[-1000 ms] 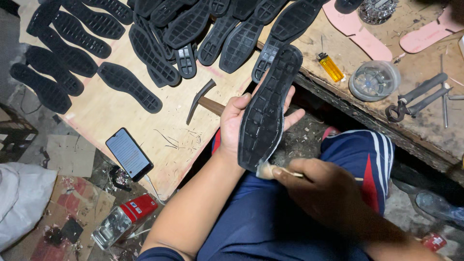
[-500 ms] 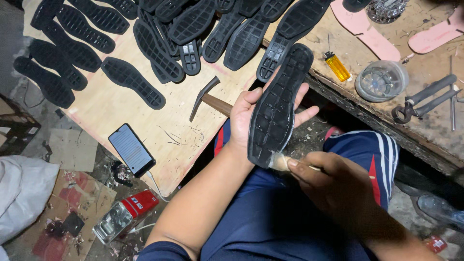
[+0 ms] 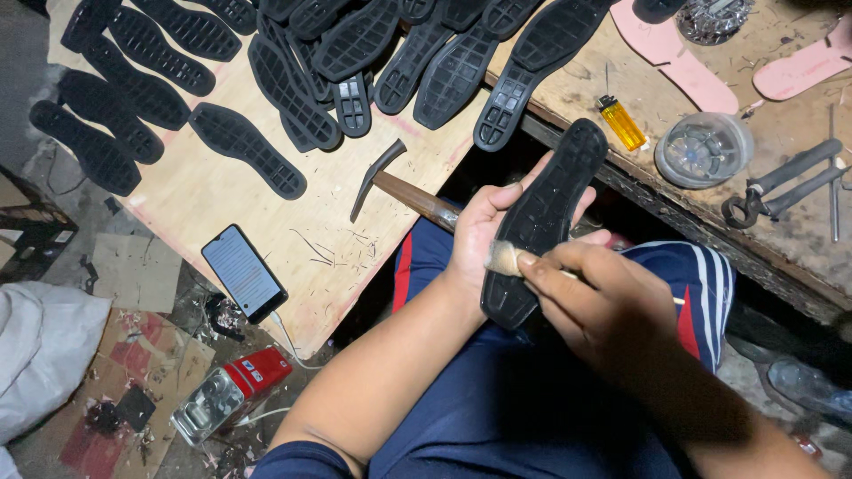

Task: The person sits on the floor of a shoe workshop and uses a brush to apply glue to the textured underside of rubber shoe soles, working one sole at a time. They set a finished sole on the table, pick up a new one, and continue brushing glue across the sole surface.

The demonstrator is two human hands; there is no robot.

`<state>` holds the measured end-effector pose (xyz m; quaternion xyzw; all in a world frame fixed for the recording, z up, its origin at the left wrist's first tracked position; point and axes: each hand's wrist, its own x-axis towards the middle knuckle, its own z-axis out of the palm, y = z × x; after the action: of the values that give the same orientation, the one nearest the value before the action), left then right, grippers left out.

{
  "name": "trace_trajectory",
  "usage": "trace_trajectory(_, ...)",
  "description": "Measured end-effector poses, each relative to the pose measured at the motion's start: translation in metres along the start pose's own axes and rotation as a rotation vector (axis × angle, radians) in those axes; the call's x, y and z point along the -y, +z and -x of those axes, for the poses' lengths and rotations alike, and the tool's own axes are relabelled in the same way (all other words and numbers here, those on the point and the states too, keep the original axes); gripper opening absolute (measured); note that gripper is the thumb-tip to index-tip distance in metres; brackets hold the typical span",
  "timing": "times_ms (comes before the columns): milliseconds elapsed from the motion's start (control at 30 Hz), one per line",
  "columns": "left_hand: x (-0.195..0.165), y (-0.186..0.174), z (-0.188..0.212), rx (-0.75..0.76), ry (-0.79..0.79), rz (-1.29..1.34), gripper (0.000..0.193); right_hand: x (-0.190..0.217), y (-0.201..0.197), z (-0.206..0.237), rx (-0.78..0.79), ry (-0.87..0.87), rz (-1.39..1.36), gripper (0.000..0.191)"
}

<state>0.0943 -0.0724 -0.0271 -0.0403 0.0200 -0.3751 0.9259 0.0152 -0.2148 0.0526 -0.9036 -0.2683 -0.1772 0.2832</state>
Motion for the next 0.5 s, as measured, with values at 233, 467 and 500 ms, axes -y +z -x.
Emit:
trace_trajectory(233, 0.002, 0.023, 0.008, 0.119, -0.001, 0.044, 0.064, 0.006, -0.008, -0.004, 0.156, -0.054, -0.007, 0.024)
trace_trajectory(467, 0.006, 0.039, 0.02, 0.069, -0.044, -0.156, 0.088, 0.01, -0.022, -0.016, -0.036, 0.086, 0.032, 0.024)
trace_trajectory(500, 0.006, 0.039, 0.021, 0.056, -0.047, -0.147, 0.088, 0.014, -0.022, -0.017, 0.025, 0.018, 0.019, 0.023)
